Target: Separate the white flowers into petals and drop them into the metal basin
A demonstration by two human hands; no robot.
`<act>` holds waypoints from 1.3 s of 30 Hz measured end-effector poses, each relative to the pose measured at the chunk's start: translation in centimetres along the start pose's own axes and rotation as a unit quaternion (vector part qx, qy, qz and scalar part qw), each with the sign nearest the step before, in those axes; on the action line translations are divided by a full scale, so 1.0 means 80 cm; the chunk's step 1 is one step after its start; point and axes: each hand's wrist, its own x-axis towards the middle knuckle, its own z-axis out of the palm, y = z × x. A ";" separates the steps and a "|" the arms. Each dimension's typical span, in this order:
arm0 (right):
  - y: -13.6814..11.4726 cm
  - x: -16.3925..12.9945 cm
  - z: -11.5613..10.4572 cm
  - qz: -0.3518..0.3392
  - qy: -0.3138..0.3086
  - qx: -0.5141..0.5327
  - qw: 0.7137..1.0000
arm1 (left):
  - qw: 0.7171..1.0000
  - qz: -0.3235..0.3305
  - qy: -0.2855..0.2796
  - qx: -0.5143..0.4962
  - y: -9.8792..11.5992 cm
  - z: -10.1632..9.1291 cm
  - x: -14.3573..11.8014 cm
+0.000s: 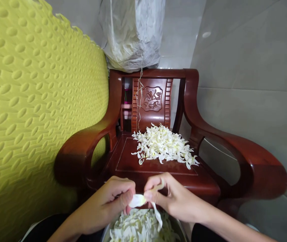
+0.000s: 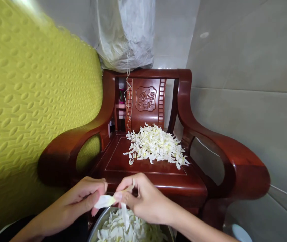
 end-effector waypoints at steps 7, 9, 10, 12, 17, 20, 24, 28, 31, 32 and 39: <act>0.023 0.014 -0.012 0.042 -0.006 0.030 0.999 | 0.984 -0.028 0.014 0.175 -0.009 -0.004 0.002; 0.027 0.017 -0.014 0.053 -0.021 0.064 0.996 | 0.986 -0.052 0.048 0.152 -0.009 -0.003 0.001; 0.028 0.019 -0.013 0.048 -0.015 0.081 0.995 | 0.984 -0.069 0.086 0.139 -0.008 -0.001 -0.001; 0.027 0.021 -0.011 0.024 0.029 0.100 0.994 | 0.972 -0.105 0.171 0.123 -0.006 0.006 -0.004; 0.022 0.028 -0.004 -0.011 0.134 0.115 0.984 | 0.978 -0.173 0.114 0.029 0.005 0.031 -0.001; 0.016 0.028 0.005 -0.019 0.161 0.124 0.979 | 0.980 -0.180 0.054 -0.072 0.013 0.044 0.006; 0.009 0.023 0.019 -0.040 0.168 0.118 0.978 | 0.986 -0.137 0.072 -0.065 0.017 0.050 0.010; 0.013 0.025 0.018 -0.040 0.113 0.129 0.984 | 0.982 -0.154 0.025 -0.106 0.014 0.044 0.005; 0.020 0.030 0.008 -0.017 0.052 0.173 0.983 | 0.966 -0.174 -0.002 -0.190 0.012 0.036 0.001; 0.020 0.030 0.006 -0.014 0.047 0.179 0.983 | 0.959 -0.176 -0.008 -0.224 0.012 0.033 0.000; -0.003 0.000 0.034 -0.094 0.149 0.041 0.984 | 0.935 -0.184 0.001 -0.303 0.017 0.024 -0.010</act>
